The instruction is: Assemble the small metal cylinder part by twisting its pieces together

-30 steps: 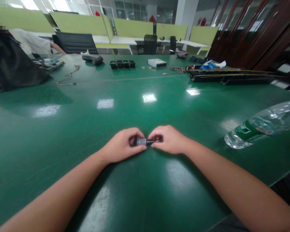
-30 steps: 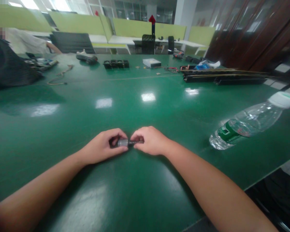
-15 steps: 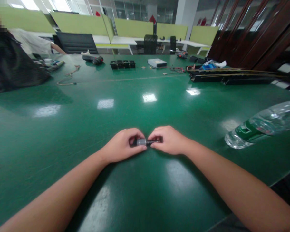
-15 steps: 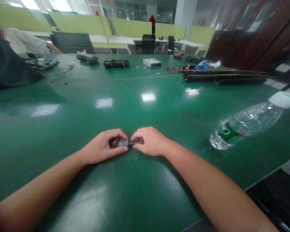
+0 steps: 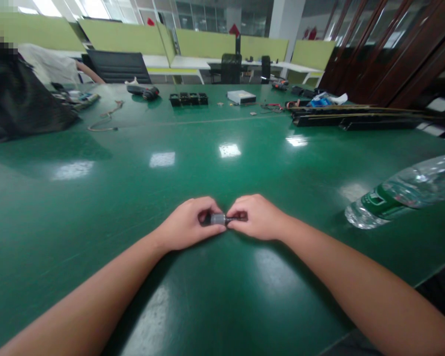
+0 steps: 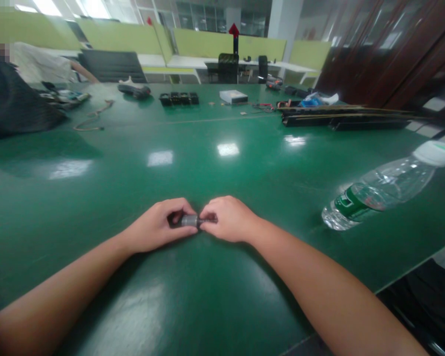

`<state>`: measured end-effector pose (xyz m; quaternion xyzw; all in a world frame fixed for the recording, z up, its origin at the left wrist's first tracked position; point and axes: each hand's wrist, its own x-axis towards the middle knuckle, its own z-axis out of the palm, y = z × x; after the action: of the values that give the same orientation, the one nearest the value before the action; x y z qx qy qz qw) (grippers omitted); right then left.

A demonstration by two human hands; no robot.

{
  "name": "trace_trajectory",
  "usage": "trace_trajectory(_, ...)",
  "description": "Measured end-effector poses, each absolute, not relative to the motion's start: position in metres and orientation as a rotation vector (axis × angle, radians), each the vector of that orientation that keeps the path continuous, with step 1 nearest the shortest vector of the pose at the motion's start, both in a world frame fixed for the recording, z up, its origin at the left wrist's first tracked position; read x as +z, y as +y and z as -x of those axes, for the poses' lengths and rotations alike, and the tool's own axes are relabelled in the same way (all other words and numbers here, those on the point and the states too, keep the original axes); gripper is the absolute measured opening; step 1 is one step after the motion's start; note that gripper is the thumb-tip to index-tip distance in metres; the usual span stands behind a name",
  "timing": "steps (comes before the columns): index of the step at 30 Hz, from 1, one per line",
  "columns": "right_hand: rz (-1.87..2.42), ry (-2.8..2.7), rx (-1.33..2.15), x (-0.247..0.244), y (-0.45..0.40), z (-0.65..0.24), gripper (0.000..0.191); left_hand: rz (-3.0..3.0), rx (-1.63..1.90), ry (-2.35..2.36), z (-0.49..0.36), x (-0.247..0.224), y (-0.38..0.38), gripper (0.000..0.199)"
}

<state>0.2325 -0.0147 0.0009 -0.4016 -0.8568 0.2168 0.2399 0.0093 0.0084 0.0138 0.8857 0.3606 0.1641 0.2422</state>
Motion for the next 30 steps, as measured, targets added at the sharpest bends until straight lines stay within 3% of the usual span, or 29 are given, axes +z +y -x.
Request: trace_trajectory(30, 1.085, -2.423, 0.576, 0.0059, -0.0123, -0.2415, 0.013, -2.445, 0.439, 0.975, -0.009, 0.0128, 0.0095, 0.025)
